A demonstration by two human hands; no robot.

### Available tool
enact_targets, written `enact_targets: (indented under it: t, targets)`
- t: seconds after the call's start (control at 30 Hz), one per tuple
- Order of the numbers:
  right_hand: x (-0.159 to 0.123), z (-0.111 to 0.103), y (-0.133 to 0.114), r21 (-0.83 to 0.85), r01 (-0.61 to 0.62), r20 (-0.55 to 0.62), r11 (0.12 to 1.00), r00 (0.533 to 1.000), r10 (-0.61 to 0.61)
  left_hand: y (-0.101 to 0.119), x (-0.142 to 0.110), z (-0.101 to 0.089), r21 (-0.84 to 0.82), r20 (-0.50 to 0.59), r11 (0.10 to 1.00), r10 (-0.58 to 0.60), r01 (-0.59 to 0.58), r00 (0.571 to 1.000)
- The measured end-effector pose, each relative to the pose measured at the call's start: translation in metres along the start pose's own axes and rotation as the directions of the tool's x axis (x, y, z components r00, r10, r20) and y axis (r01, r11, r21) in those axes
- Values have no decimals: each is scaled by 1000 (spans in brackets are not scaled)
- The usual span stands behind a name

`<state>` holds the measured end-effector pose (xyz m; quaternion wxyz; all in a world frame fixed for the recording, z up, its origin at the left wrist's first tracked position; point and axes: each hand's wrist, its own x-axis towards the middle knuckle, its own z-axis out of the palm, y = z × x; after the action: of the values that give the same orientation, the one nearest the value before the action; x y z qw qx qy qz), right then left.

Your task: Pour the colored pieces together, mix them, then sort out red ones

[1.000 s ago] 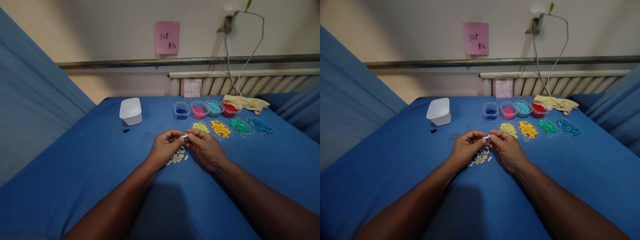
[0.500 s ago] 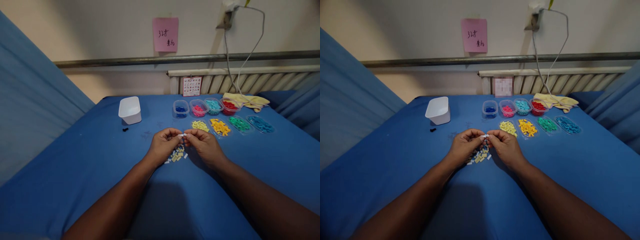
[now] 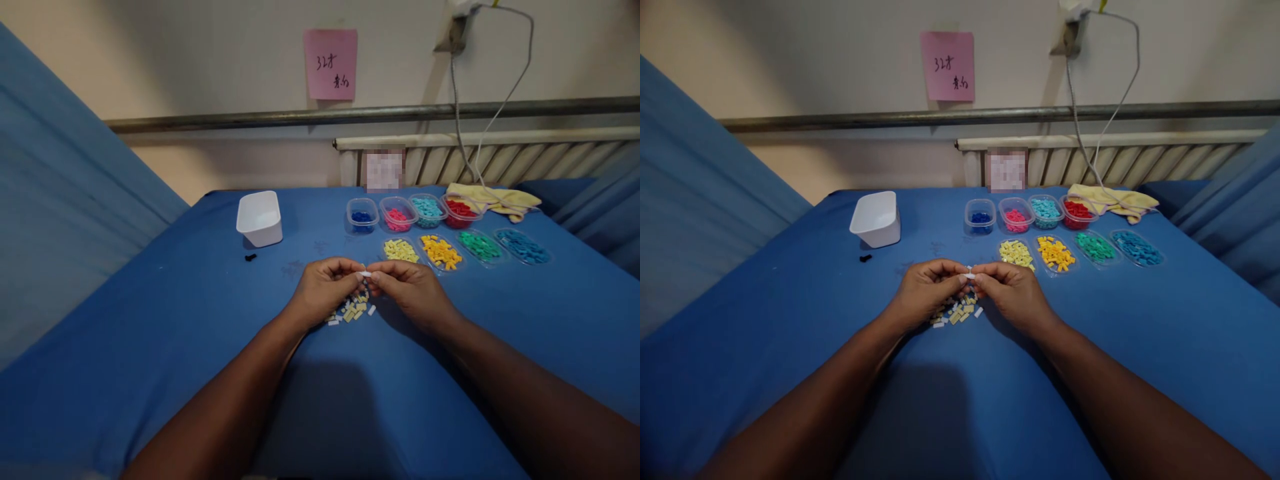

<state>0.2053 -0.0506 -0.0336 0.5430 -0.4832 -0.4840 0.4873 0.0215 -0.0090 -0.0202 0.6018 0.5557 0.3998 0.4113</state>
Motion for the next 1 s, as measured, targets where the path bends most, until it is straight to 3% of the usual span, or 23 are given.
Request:
enact_targets:
  t: [0.13,0.27,0.37,0.47,0.57,0.67,0.83,0.9,1.0]
  targets:
    - [1,-3,2,86,-60,37,995,998,57,3,-2,1,-18,19,1000,-15,15,1000]
    - [2,0,3,84,-34,50,996,998,30,7,2,-1,4,41,1000,8,-9,999]
    - [1,-1,5,72,15,35,997,999,-18,15,6,-17,98,26,993,69,-72,997]
    - [-1,-10,10,-103,111,-5,988,994,-112,23,6,-43,259,58,963,64,-77,996]
    - [-4,-20,14,-377,216,5,901,973,-231,26,3,-67,484,196,869,5,-102,981]
    - [-8,-21,14,-538,341,138,771,938,-318,25,3,-78,631,241,748,67,-208,968]
    - [-13,-12,17,-621,526,384,581,851,-359,10,5,-68,704,232,588,339,-398,912]
    - [-15,-10,21,-657,544,433,521,839,-330,-1,6,-60,721,279,551,324,-420,904]
    - [-18,-11,24,-676,584,534,450,809,-247,-15,8,-53,788,339,477,189,-388,922]
